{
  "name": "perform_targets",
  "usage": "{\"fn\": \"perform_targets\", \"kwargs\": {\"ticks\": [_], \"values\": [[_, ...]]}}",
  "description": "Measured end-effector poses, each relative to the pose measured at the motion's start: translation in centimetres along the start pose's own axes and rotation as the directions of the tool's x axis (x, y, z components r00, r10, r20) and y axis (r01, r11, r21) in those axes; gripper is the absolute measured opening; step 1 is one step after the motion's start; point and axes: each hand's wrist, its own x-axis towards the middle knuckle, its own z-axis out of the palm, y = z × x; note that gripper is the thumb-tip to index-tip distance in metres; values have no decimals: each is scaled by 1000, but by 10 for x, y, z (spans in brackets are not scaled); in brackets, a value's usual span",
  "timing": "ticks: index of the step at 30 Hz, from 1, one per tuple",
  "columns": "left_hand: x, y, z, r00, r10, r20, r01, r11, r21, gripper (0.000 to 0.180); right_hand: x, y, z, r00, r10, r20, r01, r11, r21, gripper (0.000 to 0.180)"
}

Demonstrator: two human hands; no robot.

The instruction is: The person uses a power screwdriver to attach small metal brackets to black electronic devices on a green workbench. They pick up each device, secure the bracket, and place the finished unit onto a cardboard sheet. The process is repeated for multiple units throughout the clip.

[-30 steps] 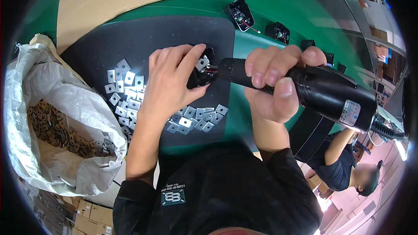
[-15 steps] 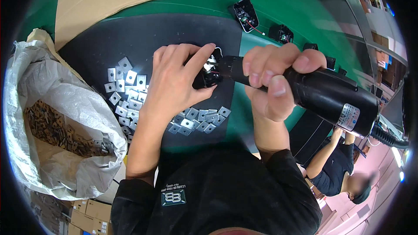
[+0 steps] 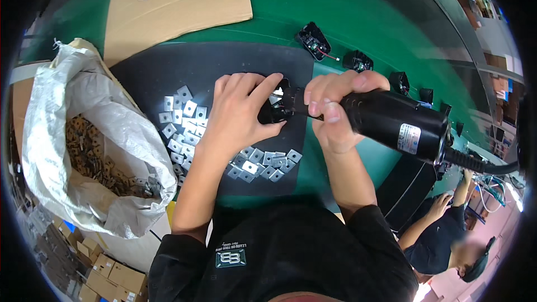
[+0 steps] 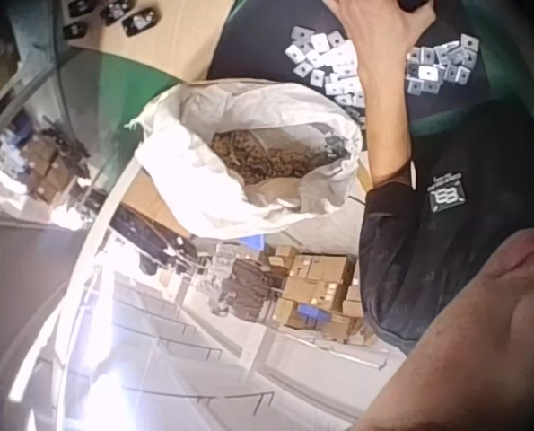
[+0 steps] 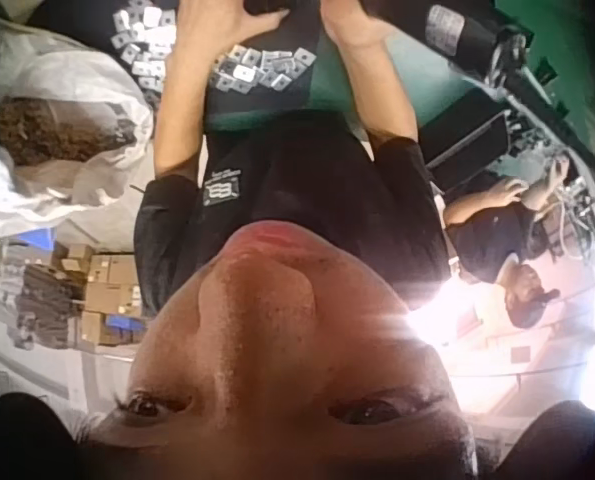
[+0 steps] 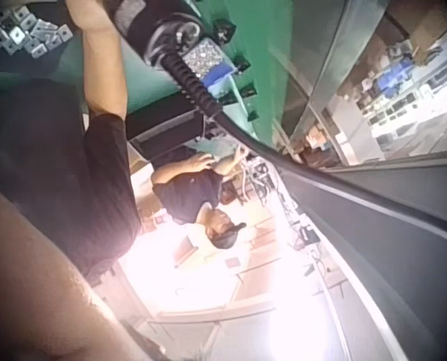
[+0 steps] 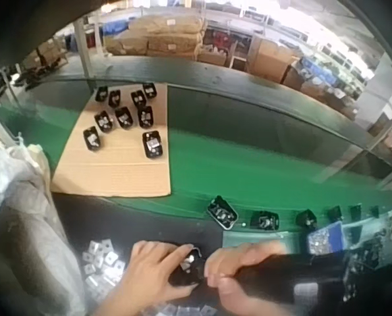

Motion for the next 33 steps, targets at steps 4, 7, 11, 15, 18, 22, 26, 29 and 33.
{"fn": "perform_targets", "kwargs": {"ticks": [4,7,11,15,18,22,26,29,33], "values": [[5,6,-12,998,-24,50,20,998,67,71,2,-30,-8,989,-59,-136,65,997,38,47],[26,3,-27,986,-164,24,157,970,185,66,-2,-56,-36,968,-84,-236,79,996,-27,47],[71,-50,-46,938,-85,-337,172,956,236,59,-16,-80,-79,962,-111,-251,60,977,-203,40],[125,-122,-59,916,-136,-378,261,916,303,67,-34,-95,-114,895,-173,-412,33,945,-325,44],[147,-155,-59,922,-278,-269,359,873,330,73,-44,-108,-132,858,-233,-457,39,918,-396,43],[143,-187,-69,956,-66,-285,210,833,512,86,-46,-118,-148,792,-350,-501,107,887,-450,42],[98,-93,-73,931,-71,-358,207,911,357,63,-39,-130,-164,706,-509,-493,181,802,-570,43],[47,-17,-65,902,-369,-223,425,851,309,35,-34,-130,-181,661,-570,-488,170,747,-643,44],[-17,8,-46,887,-461,-9,440,841,315,35,-30,-121,-191,628,-593,-504,137,722,-679,42]]}}
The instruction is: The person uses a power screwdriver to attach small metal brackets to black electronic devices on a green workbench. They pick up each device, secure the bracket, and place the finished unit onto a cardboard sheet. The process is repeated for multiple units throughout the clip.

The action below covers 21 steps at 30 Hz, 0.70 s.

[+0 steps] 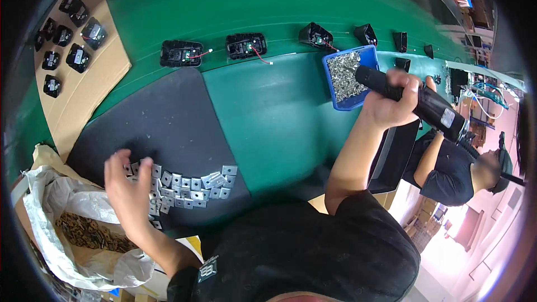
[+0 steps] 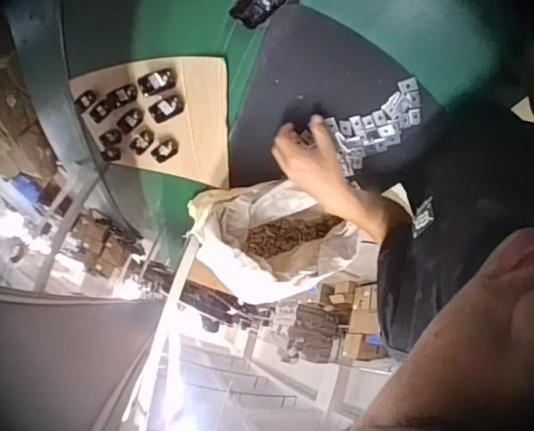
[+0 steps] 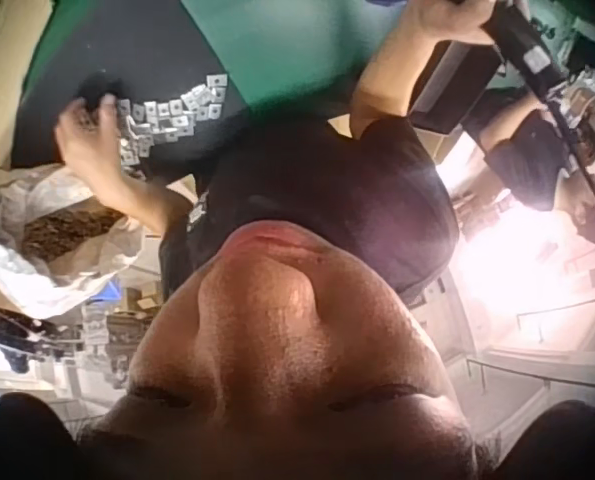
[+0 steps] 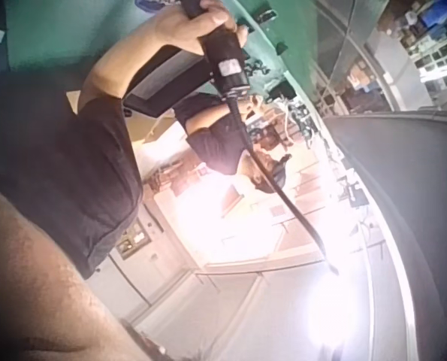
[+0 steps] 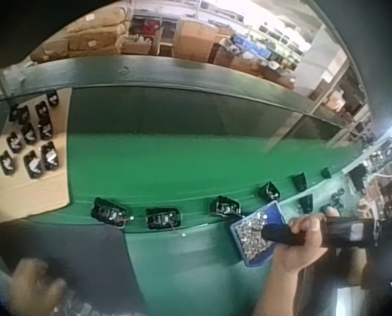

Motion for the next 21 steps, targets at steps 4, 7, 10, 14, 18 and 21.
{"fn": "perform_targets", "kwargs": {"ticks": [4,7,10,14,18,21], "values": [[-23,-12,5,996,-40,81,45,997,-58,33,2,7,14,1000,-9,5,9,1000,2,41],[-23,-13,4,995,-32,94,41,994,-99,30,6,6,21,999,-20,28,20,1000,-9,40],[-20,-13,5,996,82,42,-79,994,-79,26,11,0,9,998,32,-52,-26,993,113,46],[-6,1,16,1000,28,4,-26,974,-223,23,12,-24,1,997,62,-40,-59,997,52,11],[25,23,33,994,2,-105,-48,895,-443,23,7,-26,-5,1000,22,-12,-22,999,46,22],[55,38,41,981,34,-193,-130,850,-510,22,6,-26,-9,1000,4,27,-4,1000,-4,47]]}}
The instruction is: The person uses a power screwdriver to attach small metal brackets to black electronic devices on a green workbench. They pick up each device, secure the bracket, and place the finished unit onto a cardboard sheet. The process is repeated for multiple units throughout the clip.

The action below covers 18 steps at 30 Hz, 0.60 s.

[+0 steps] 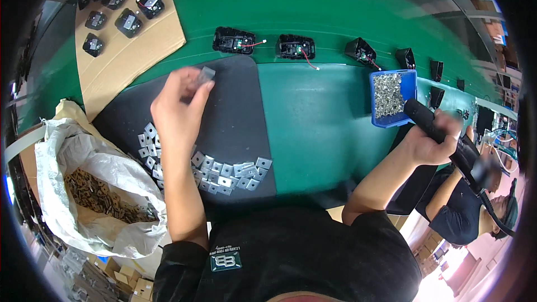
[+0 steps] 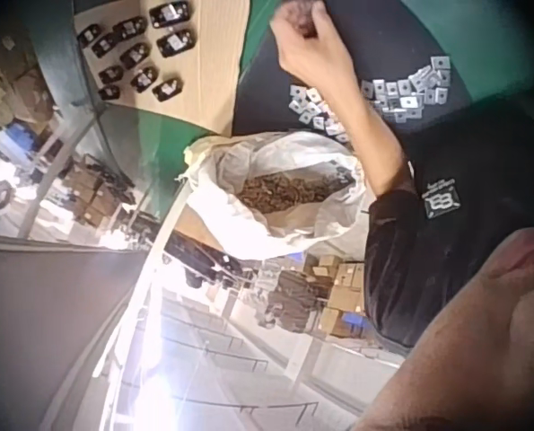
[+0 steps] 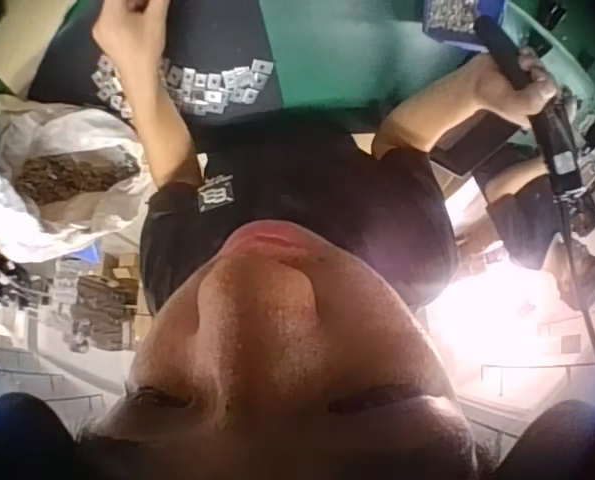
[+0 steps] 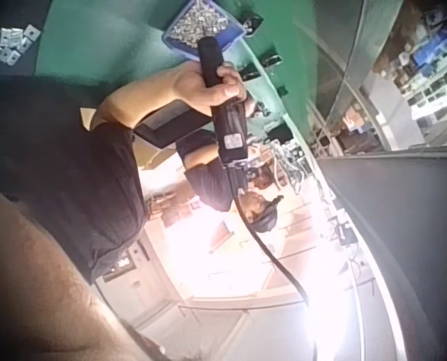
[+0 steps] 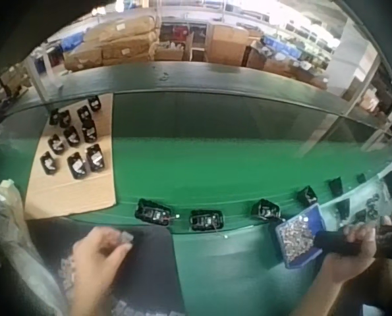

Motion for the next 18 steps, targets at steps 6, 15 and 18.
{"fn": "perform_targets", "kwargs": {"ticks": [6,15,18], "values": [[44,-6,35,981,183,-62,-175,979,107,18,-4,0,-11,1000,-13,-14,13,1000,11,44],[59,-4,43,994,17,112,-15,1000,-17,17,-9,2,-2,1000,13,2,-13,999,39,41],[57,-16,24,985,153,77,-148,987,-68,15,-8,1,-3,999,40,17,-41,996,78,41]]}}
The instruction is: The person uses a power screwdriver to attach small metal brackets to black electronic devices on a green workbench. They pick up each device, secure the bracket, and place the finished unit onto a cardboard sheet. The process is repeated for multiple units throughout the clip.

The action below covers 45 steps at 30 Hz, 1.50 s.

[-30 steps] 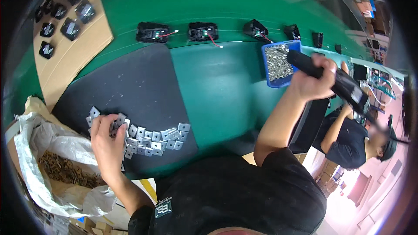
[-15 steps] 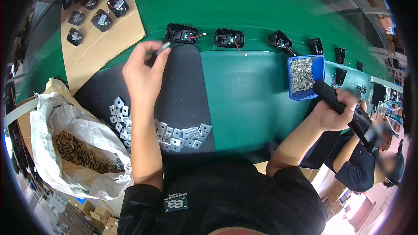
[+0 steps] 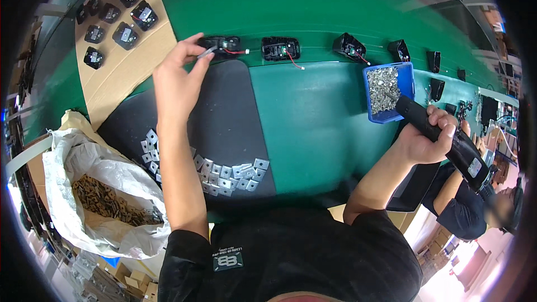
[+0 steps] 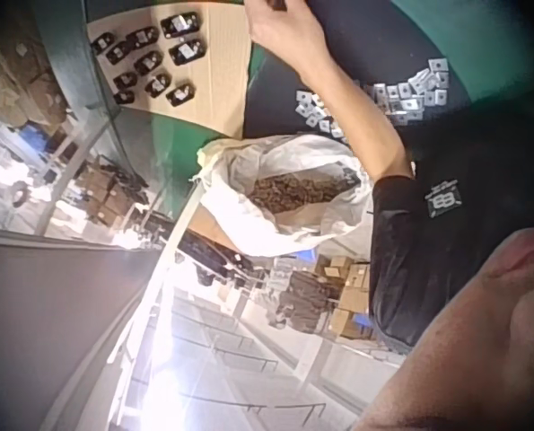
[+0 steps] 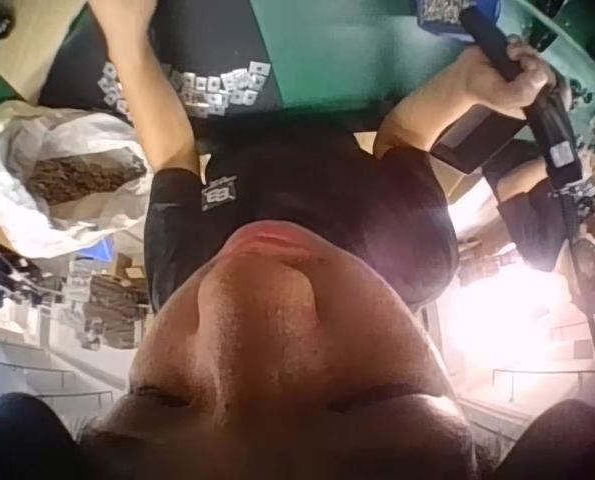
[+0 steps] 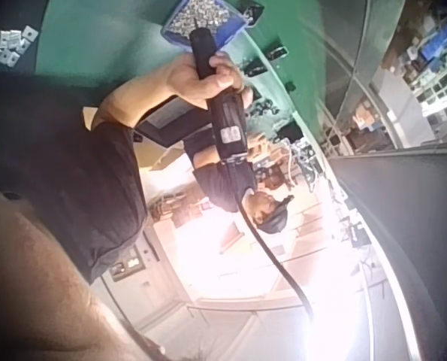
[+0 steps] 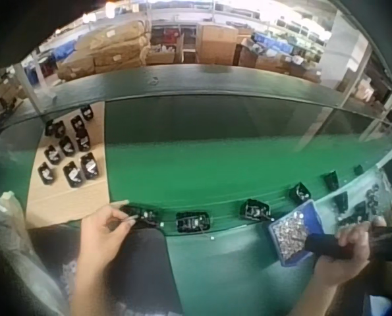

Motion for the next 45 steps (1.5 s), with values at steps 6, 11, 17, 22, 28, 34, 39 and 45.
{"fn": "perform_targets", "kwargs": {"ticks": [6,11,17,22,28,34,39,45], "values": [[-17,42,-47,973,164,164,-188,971,146,13,-2,-12,-8,999,50,8,-50,999,8,37],[-37,34,-51,800,178,574,-311,940,141,20,-6,-11,-4,998,51,22,-51,999,6,38],[-75,31,-32,989,143,47,-150,970,193,16,-7,-9,-5,998,69,-6,-69,996,60,28],[-95,34,-13,991,120,-61,-105,973,208,16,-9,-11,2,995,101,-17,-101,995,13,13],[-88,44,-10,982,190,-12,-175,924,339,14,-5,-15,-6,991,106,82,-116,985,126,31],[-84,38,-4,982,183,39,-181,879,441,17,-9,-29,5,983,120,139,-140,979,149,39],[-78,41,-3,1000,-8,24,0,946,323,29,-20,-28,19,964,199,177,-236,946,221,36],[-74,40,-3,998,25,62,-39,969,243,32,-42,-29,48,932,271,240,-327,914,240,43]]}}
